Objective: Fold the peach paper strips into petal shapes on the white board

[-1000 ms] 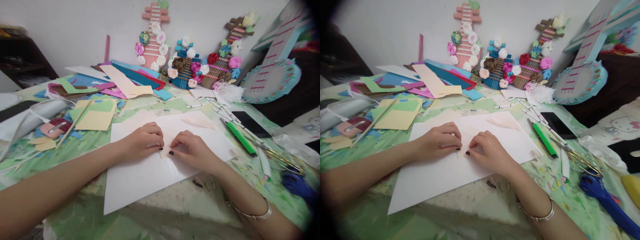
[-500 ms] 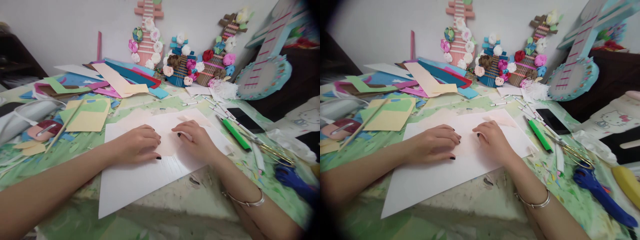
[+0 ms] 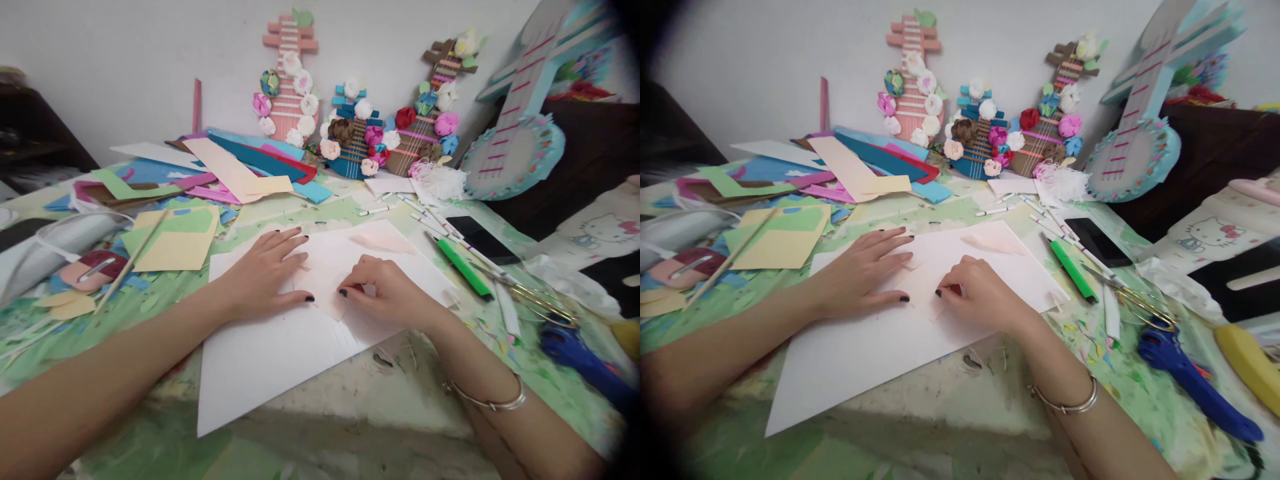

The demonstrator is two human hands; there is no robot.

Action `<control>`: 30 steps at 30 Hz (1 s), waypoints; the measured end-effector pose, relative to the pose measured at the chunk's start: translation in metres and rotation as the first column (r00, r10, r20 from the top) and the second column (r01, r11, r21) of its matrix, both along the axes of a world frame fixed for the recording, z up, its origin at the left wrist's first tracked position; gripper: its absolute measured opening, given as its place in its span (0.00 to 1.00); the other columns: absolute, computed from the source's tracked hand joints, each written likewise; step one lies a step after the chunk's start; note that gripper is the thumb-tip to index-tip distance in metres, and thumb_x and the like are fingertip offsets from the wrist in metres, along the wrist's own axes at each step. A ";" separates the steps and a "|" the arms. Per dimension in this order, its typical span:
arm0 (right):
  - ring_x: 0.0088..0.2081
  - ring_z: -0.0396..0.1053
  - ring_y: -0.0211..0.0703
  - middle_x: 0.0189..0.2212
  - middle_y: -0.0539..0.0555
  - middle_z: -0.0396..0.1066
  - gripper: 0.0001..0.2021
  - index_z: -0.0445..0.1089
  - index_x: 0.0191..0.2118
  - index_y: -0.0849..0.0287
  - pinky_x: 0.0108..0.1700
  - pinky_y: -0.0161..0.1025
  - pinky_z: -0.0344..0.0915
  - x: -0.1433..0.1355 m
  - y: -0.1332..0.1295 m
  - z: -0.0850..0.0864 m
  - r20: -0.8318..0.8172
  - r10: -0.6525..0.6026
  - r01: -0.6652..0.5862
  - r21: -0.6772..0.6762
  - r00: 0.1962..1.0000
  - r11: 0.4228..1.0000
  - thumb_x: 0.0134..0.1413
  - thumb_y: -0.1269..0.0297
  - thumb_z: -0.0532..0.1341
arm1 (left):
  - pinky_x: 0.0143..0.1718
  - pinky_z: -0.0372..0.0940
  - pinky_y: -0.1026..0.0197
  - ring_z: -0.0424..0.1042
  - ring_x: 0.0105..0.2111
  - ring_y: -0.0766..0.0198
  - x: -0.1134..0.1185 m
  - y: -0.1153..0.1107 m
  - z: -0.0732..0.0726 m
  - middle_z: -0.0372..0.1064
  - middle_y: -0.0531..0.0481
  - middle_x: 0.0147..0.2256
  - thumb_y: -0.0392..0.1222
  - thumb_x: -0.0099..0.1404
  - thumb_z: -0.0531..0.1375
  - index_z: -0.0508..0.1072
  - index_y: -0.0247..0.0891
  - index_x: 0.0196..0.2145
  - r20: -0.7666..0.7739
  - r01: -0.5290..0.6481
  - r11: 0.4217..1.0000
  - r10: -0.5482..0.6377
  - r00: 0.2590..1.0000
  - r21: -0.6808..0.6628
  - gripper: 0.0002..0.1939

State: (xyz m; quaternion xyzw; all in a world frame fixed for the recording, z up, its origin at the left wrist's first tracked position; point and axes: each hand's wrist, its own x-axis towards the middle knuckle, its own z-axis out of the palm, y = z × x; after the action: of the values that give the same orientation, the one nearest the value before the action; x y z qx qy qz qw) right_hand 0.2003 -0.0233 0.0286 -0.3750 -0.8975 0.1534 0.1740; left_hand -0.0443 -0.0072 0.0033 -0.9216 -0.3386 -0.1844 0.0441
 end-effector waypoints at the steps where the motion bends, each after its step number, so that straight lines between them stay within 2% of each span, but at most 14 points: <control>1: 0.33 0.65 0.41 0.26 0.51 0.72 0.11 0.75 0.34 0.58 0.37 0.38 0.60 0.001 0.001 0.000 -0.023 -0.019 0.019 -0.012 1.000 1.000 0.49 0.77 0.57 | 0.59 0.46 0.39 0.48 0.62 0.42 0.001 -0.002 0.000 0.56 0.35 0.59 0.55 0.60 0.59 0.67 0.34 0.51 0.013 0.030 1.000 -0.030 0.999 0.010 0.27; 3: 0.38 0.66 0.43 0.32 0.53 0.73 0.15 0.75 0.38 0.59 0.41 0.39 0.61 0.005 0.005 -0.002 -0.048 -0.048 0.047 -0.025 0.998 0.999 0.46 0.80 0.57 | 0.59 0.50 0.42 0.52 0.60 0.46 0.003 -0.006 0.001 0.60 0.38 0.56 0.51 0.61 0.60 0.68 0.37 0.50 0.047 0.130 0.991 -0.131 0.990 0.020 0.22; 5: 0.41 0.66 0.44 0.36 0.54 0.73 0.18 0.75 0.39 0.58 0.43 0.40 0.61 0.009 0.009 -0.003 -0.038 -0.037 0.035 -0.051 0.999 0.998 0.44 0.83 0.56 | 0.56 0.54 0.46 0.57 0.57 0.50 0.006 -0.010 0.002 0.66 0.41 0.51 0.45 0.63 0.59 0.70 0.39 0.45 0.082 0.240 0.971 -0.241 0.967 0.015 0.14; 8: 0.38 0.67 0.42 0.34 0.53 0.73 0.16 0.75 0.35 0.58 0.41 0.39 0.62 0.011 0.013 -0.007 -0.024 -0.044 0.040 -0.147 0.999 0.988 0.44 0.82 0.57 | 0.52 0.58 0.50 0.63 0.51 0.53 0.013 -0.015 0.001 0.71 0.44 0.44 0.42 0.64 0.58 0.71 0.39 0.40 0.113 0.344 0.939 -0.342 0.933 -0.002 0.08; 11: 0.35 0.67 0.41 0.30 0.52 0.72 0.12 0.74 0.31 0.59 0.39 0.38 0.61 0.009 0.014 -0.011 -0.041 -0.075 0.068 -0.161 0.996 0.985 0.45 0.81 0.57 | 0.49 0.60 0.52 0.66 0.46 0.56 0.018 -0.018 0.000 0.72 0.45 0.41 0.40 0.66 0.56 0.71 0.37 0.40 0.098 0.380 0.925 -0.377 0.921 -0.011 0.07; 16: 0.37 0.64 0.40 0.32 0.52 0.70 0.09 0.72 0.32 0.59 0.40 0.38 0.60 0.005 0.012 -0.015 -0.086 -0.050 0.039 -0.124 0.995 0.991 0.47 0.78 0.58 | 0.45 0.61 0.52 0.67 0.44 0.55 0.021 -0.018 -0.003 0.72 0.43 0.39 0.41 0.66 0.56 0.70 0.35 0.42 0.099 0.331 0.943 -0.334 0.937 0.041 0.09; 21: 0.38 0.63 0.40 0.35 0.51 0.68 0.06 0.67 0.35 0.58 0.42 0.39 0.59 0.003 0.006 -0.011 -0.167 -0.038 0.012 -0.155 0.985 0.988 0.50 0.74 0.59 | 0.40 0.63 0.55 0.69 0.38 0.59 0.019 -0.014 -0.010 0.73 0.45 0.35 0.31 0.64 0.53 0.72 0.36 0.38 0.229 0.243 0.960 -0.271 0.935 0.141 0.08; 23: 0.41 0.62 0.42 0.38 0.52 0.68 0.11 0.66 0.38 0.58 0.43 0.39 0.59 0.001 0.004 -0.010 -0.144 0.011 -0.033 -0.147 0.989 0.989 0.47 0.73 0.63 | 0.37 0.63 0.57 0.69 0.35 0.61 0.017 -0.012 -0.012 0.72 0.46 0.32 0.29 0.64 0.53 0.72 0.36 0.36 0.306 0.225 0.967 -0.251 0.918 0.118 0.09; 25: 0.43 0.61 0.42 0.40 0.53 0.67 0.14 0.65 0.40 0.59 0.43 0.39 0.59 0.000 0.003 -0.010 -0.112 0.047 -0.060 -0.116 0.993 0.991 0.45 0.75 0.63 | 0.36 0.64 0.58 0.70 0.32 0.62 0.016 -0.011 -0.013 0.72 0.48 0.29 0.29 0.63 0.53 0.72 0.36 0.35 0.360 0.215 0.975 -0.219 0.907 0.051 0.09; 30: 0.39 0.63 0.41 0.33 0.53 0.69 0.12 0.69 0.35 0.61 0.41 0.38 0.60 0.000 0.005 -0.013 -0.089 0.128 -0.129 0.000 0.988 0.992 0.49 0.83 0.55 | 0.39 0.64 0.57 0.70 0.32 0.63 0.012 -0.010 -0.010 0.73 0.50 0.30 0.29 0.60 0.55 0.73 0.38 0.33 0.372 0.251 0.964 -0.203 0.906 -0.084 0.09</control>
State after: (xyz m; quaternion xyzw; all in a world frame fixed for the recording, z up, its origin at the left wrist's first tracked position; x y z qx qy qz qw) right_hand 0.2002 -0.0187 0.0161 -0.3098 -0.9107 0.1836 0.2024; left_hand -0.0326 -0.0168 -0.0068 -0.9061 -0.2426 -0.3317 -0.1003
